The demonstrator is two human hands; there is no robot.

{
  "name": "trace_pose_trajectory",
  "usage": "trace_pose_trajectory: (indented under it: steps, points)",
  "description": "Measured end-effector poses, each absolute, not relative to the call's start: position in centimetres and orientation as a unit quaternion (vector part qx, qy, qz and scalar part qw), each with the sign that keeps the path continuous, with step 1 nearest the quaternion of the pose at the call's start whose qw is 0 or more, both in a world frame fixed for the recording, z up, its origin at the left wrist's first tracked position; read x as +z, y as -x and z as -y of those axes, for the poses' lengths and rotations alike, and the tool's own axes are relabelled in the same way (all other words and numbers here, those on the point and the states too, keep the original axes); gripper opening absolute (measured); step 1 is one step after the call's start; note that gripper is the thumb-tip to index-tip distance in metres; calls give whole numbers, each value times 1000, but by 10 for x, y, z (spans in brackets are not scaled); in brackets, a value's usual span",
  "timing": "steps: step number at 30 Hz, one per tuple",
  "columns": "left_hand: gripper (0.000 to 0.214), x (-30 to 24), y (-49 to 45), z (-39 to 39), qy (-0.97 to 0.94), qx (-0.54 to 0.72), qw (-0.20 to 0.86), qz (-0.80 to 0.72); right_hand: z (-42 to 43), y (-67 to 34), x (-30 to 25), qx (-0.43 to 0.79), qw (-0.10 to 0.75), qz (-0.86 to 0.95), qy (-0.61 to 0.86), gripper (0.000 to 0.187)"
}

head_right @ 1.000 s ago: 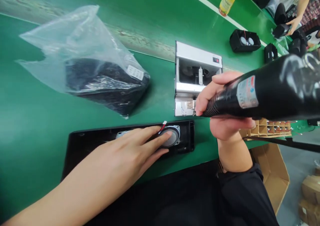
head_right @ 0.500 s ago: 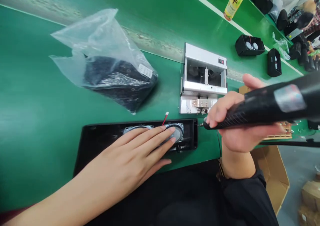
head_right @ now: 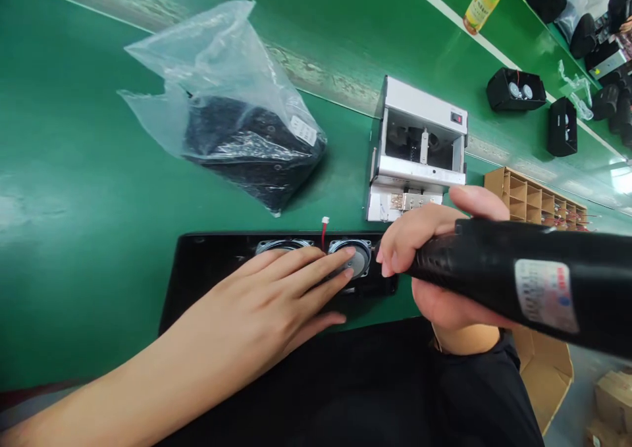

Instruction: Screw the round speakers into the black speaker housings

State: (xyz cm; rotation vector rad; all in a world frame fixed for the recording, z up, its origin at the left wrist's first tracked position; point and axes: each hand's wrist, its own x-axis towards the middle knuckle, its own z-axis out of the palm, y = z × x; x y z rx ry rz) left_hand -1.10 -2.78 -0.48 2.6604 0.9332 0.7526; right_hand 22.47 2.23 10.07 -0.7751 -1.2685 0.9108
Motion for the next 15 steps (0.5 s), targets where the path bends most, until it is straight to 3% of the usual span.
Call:
trace_pose_trajectory:
  steps: [15]
  points:
    - [34,-6,15,27,-919,232,68,-311,-29,-229,53,408,640,557,338,65]
